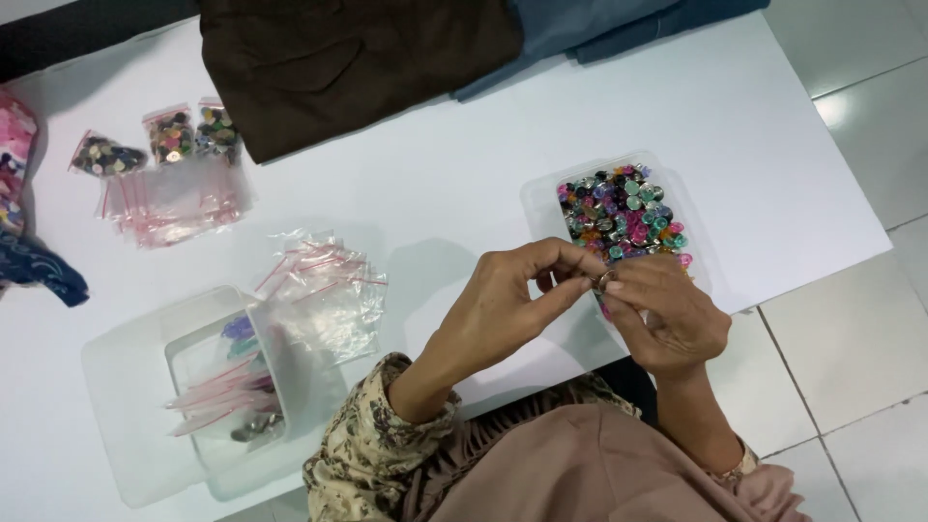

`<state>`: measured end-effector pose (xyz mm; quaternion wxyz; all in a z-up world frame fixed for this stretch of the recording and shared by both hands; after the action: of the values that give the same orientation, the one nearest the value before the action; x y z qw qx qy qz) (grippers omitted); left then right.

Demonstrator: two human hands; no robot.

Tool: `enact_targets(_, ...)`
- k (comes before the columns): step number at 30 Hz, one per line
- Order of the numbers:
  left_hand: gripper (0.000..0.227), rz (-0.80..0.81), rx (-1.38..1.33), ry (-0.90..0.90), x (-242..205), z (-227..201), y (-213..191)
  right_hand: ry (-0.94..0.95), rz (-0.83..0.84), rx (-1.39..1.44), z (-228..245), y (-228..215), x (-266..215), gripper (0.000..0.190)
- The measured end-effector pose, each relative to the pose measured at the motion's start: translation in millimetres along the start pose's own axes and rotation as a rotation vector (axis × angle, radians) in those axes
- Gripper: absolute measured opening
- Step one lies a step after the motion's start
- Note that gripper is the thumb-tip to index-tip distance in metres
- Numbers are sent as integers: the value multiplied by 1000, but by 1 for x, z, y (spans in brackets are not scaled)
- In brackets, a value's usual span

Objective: Sorting and bagging small decorative buttons and beads into plastic zip-lock bags.

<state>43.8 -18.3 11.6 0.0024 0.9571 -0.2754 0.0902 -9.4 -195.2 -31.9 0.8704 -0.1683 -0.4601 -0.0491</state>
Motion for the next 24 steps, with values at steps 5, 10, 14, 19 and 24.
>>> enact_targets(5, 14, -101, 45, -19, -20, 6, -19, 165, 11, 152, -7, 30, 1, 16)
enact_targets(10, 17, -283, 160, -55, -35, 50, -52, 424, 69, 194, -31, 81, 6, 27)
enact_targets(14, 20, -416, 188, -125, -43, 107, -79, 592, 197, 175, -51, 126, 9, 19)
enact_targets(19, 18, -497, 295, -230, -49, 172, -96, 679, 331, 35, -87, 158, -18, 19)
enact_targets(24, 15, -483, 518, -219, -47, 180, -99, 624, 449, -134, -93, 167, -27, 18)
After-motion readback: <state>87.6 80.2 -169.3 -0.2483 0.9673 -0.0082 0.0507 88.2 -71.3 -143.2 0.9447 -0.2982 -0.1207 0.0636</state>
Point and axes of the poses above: each hand's wrist, its own x-axis towards the middle knuckle, its own y-axis out of the palm, z = x × y, the point moved 6 cm from there along x, towards the middle knuckle, and after that the axes turned 2 degrees about z, right-handed, at the moved point
